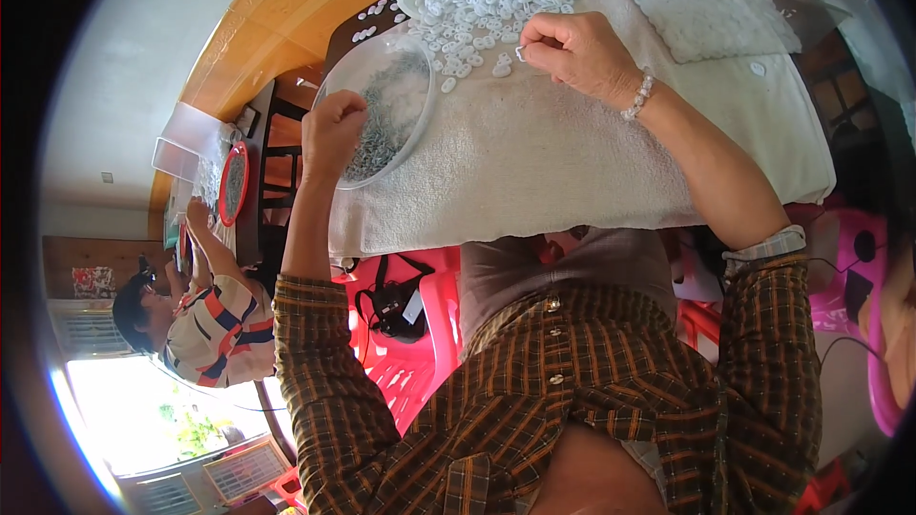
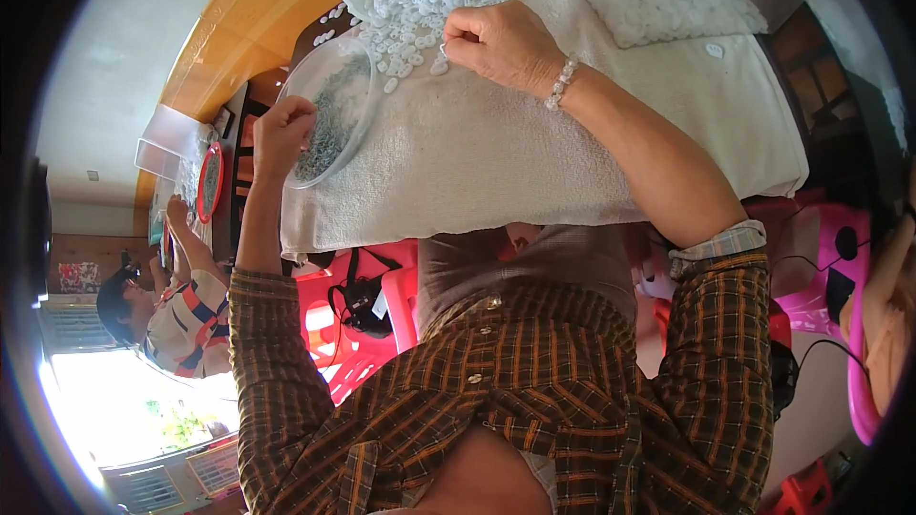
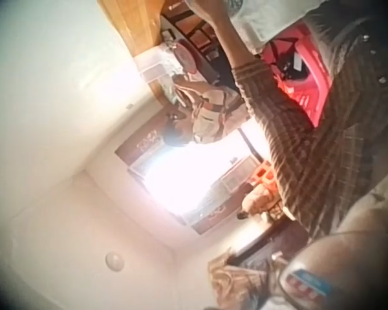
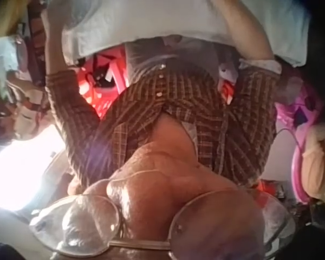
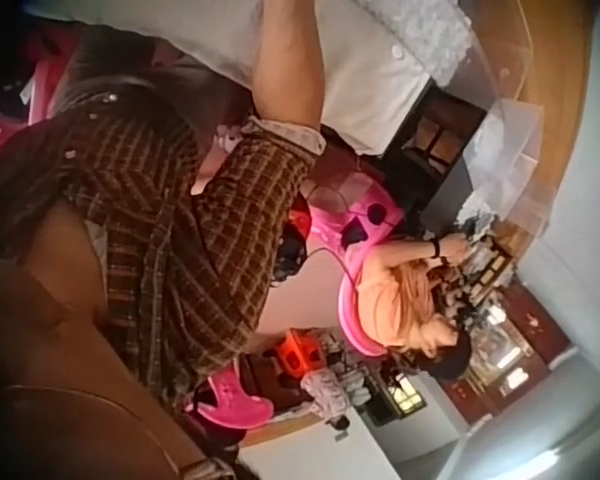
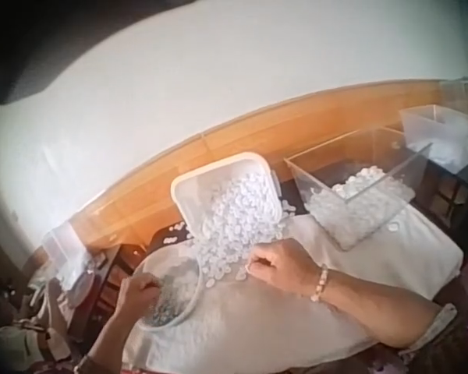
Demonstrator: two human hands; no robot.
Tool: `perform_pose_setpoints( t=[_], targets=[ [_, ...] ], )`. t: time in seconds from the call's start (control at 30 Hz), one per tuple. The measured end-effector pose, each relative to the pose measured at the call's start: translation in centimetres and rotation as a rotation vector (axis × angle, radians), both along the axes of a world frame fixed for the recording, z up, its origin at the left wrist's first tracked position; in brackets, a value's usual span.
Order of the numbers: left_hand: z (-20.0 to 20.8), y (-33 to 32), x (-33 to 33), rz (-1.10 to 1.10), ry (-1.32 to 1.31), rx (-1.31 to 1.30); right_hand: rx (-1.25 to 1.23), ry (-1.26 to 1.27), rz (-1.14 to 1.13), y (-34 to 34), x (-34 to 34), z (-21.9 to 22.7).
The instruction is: Manually assembling small white plastic components by joining two parts together.
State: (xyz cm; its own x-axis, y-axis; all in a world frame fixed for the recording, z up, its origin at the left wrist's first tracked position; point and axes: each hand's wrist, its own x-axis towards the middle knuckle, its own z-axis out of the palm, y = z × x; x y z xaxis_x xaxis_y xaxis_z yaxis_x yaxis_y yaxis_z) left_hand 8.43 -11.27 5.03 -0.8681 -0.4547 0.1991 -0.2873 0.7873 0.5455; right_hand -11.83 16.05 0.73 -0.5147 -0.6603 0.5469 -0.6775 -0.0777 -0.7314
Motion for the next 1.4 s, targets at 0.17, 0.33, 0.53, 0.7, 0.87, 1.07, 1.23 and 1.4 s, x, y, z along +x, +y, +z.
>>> perform_pose_setpoints(
  t=[0.17, 0.33, 0.53, 0.7, 0.87, 1.07, 1.23, 1.4],
  targets=[
    [1.8, 6.3, -1.7, -0.102, 0.125, 0.453, 0.018, -0.014, -0.010, 0.2, -0.1, 0.1],
    [-2.3, 12.7, -4.9, -0.290, -0.005, 0.535, 0.065, -0.116, -0.002, 0.1, 0.0, 0.3],
    [-4.2, 12.5, -6.9, -0.336, 0.029, 0.510, 0.071, -0.151, -0.014, 0.0, -0.2, 0.0],
    [-2.9, 11.4, -7.4, -0.241, -0.012, 0.738, 0.082, -0.203, 0.024, 0.2, 0.1, 0.7],
    [-3.2, 11.3, -8.0, -0.282, 0.011, 1.116, 0.075, -0.374, 0.102, 0.3, 0.1, 1.1],
    [-4.0, 10.8, -7.8, -0.335, 0.116, 1.436, 0.116, -0.484, 0.171, 0.3, 1.5, 1.8],
    [-4.3, 10.6, -7.8, -0.399, 0.130, 1.566, 0.093, -0.504, 0.135, 0.1, 2.6, 2.2],
    [-3.8, 10.5, -7.6, -0.403, 0.151, 1.581, 0.062, -0.492, 0.138, 0.1, 2.5, 2.3]
  ],
)
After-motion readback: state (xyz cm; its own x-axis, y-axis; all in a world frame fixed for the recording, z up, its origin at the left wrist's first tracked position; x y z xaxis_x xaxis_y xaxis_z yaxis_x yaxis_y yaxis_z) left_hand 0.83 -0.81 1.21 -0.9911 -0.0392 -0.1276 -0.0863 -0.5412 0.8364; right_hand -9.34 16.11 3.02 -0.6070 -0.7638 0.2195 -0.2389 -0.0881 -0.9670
